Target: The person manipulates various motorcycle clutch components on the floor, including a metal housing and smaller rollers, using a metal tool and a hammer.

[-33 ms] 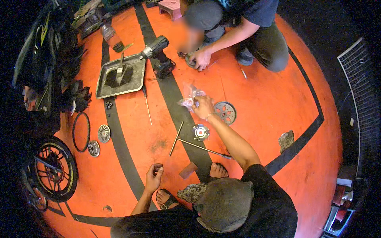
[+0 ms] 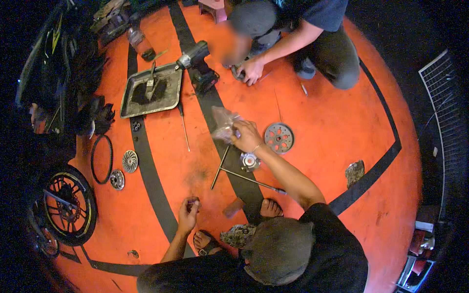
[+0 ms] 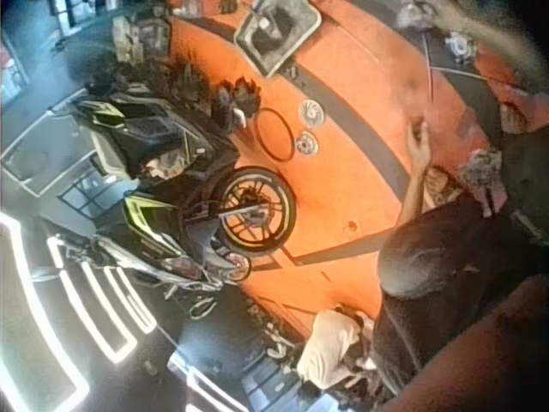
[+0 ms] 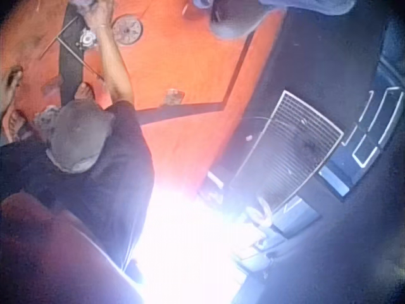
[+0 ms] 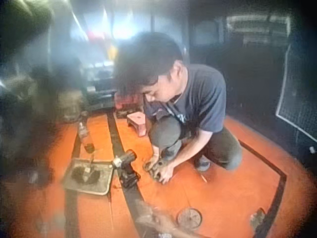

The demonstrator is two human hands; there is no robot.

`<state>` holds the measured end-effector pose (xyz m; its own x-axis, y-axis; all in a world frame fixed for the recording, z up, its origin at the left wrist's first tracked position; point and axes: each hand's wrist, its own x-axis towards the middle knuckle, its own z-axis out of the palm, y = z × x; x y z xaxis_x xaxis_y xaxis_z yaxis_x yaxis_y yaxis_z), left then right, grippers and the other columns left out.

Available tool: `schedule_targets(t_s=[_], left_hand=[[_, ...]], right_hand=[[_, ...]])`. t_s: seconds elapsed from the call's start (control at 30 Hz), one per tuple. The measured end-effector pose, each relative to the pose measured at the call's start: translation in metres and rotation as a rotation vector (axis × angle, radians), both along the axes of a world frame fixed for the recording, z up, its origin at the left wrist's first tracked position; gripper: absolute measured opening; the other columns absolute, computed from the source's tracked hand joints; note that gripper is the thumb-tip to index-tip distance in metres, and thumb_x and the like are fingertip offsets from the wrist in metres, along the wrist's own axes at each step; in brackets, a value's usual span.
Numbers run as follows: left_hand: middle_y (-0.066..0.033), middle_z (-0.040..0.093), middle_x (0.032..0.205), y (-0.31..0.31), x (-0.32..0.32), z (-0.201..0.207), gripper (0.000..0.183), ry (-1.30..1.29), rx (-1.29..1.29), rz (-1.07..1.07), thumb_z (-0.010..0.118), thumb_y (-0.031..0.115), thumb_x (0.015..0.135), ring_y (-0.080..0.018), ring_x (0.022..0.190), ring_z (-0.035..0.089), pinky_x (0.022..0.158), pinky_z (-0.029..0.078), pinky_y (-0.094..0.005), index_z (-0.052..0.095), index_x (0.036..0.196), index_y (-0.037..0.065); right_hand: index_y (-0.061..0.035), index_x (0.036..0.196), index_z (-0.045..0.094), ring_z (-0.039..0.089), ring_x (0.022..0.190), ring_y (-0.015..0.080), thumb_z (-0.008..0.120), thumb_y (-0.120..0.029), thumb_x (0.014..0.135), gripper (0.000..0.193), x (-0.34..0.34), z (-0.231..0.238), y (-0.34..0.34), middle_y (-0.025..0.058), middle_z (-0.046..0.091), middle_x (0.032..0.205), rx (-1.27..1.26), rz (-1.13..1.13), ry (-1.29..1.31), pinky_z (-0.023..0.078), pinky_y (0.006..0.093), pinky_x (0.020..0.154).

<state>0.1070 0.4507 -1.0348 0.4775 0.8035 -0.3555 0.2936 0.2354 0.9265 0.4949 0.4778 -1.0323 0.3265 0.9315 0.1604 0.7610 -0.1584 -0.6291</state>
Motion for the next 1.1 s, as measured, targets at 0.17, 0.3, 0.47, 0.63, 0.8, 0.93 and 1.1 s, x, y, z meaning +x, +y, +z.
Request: schedule_targets(t_s=[0.17, 0.3, 0.47, 0.63, 0.8, 0.93, 1.1], left_hand=[[-0.0152, 0.067, 0.098, 0.032, 0.018, 0.09, 0.02, 0.069, 0.816, -0.012, 0.064, 0.0, 0.087, -0.0314, 0.094, 0.065, 0.09, 0.049, -0.039, 0.063, 0.107, -0.001], [-0.0146, 0.067, 0.097, 0.034, 0.022, 0.105, 0.02, -0.103, 0.556, -0.489, 0.063, 0.003, 0.09, -0.0253, 0.097, 0.066, 0.084, 0.051, -0.034, 0.062, 0.11, -0.001], [-0.0102, 0.064, 0.094, 0.014, -0.001, 0.106, 0.03, -0.013, -0.015, -0.503, 0.064, 0.008, 0.095, -0.0125, 0.096, 0.064, 0.083, 0.051, -0.028, 0.052, 0.121, -0.002], [-0.0062, 0.065, 0.097, 0.022, 0.01, 0.12, 0.04, -0.161, -0.173, -0.591, 0.069, 0.008, 0.092, -0.0137, 0.092, 0.065, 0.081, 0.052, -0.0281, 0.047, 0.125, -0.001], [-0.0073, 0.068, 0.09, 0.018, -0.008, 0.096, 0.036, 0.002, -0.139, -0.838, 0.077, 0.027, 0.089, -0.0174, 0.094, 0.064, 0.084, 0.05, -0.0345, 0.065, 0.106, -0.003], [-0.0082, 0.064, 0.103, 0.008, -0.014, 0.083, 0.022, -0.445, -0.321, -0.443, 0.071, 0.021, 0.093, -0.0175, 0.105, 0.056, 0.096, 0.043, -0.0361, 0.067, 0.099, 0.0], [-0.0071, 0.059, 0.091, -0.001, 0.0, 0.081, 0.014, -0.243, 0.051, -0.342, 0.068, 0.011, 0.092, -0.0175, 0.092, 0.057, 0.091, 0.045, -0.0358, 0.061, 0.094, -0.001]], right_hand=[[-0.0081, 0.087, 0.063, 0.061, 0.094, 0.0341, 0.07, -0.021, 0.075, 0.019, -0.118, 0.07, -0.035, 0.012, 0.061, 0.086, 0.334, 0.697, 0.065, 0.047, 0.0471, 0.086], [-0.0054, 0.092, 0.062, 0.063, 0.086, 0.0365, 0.068, -0.018, 0.072, 0.024, -0.164, 0.064, -0.075, 0.0135, 0.061, 0.087, 0.271, 0.972, 0.245, 0.051, 0.0492, 0.078], [0.0, 0.117, 0.053, 0.064, 0.074, 0.041, 0.057, -0.017, 0.089, 0.032, -0.174, 0.064, -0.11, 0.0192, 0.061, 0.082, 0.093, 0.91, 0.5, 0.051, 0.0483, 0.062], [0.0031, 0.112, 0.054, 0.064, 0.066, 0.0249, 0.053, -0.017, 0.099, 0.023, -0.186, 0.054, -0.125, 0.0123, 0.06, 0.076, 0.157, 0.463, 0.68, 0.049, 0.0396, 0.059], [0.0012, 0.116, 0.055, 0.06, 0.066, 0.0129, 0.053, -0.016, 0.102, 0.022, -0.192, 0.064, -0.105, 0.0083, 0.062, 0.08, 0.178, -0.031, 1.029, 0.046, 0.0321, 0.057], [-0.0005, 0.117, 0.06, 0.06, 0.069, 0.0097, 0.061, -0.009, 0.098, 0.021, -0.178, 0.071, -0.106, 0.0078, 0.066, 0.086, 0.159, 0.306, 0.664, 0.046, 0.0267, 0.058], [-0.0011, 0.128, 0.058, 0.062, 0.087, 0.011, 0.061, -0.015, 0.099, 0.032, -0.165, 0.083, -0.103, 0.0092, 0.068, 0.108, -0.149, 0.576, 0.894, 0.05, 0.0293, 0.076]])
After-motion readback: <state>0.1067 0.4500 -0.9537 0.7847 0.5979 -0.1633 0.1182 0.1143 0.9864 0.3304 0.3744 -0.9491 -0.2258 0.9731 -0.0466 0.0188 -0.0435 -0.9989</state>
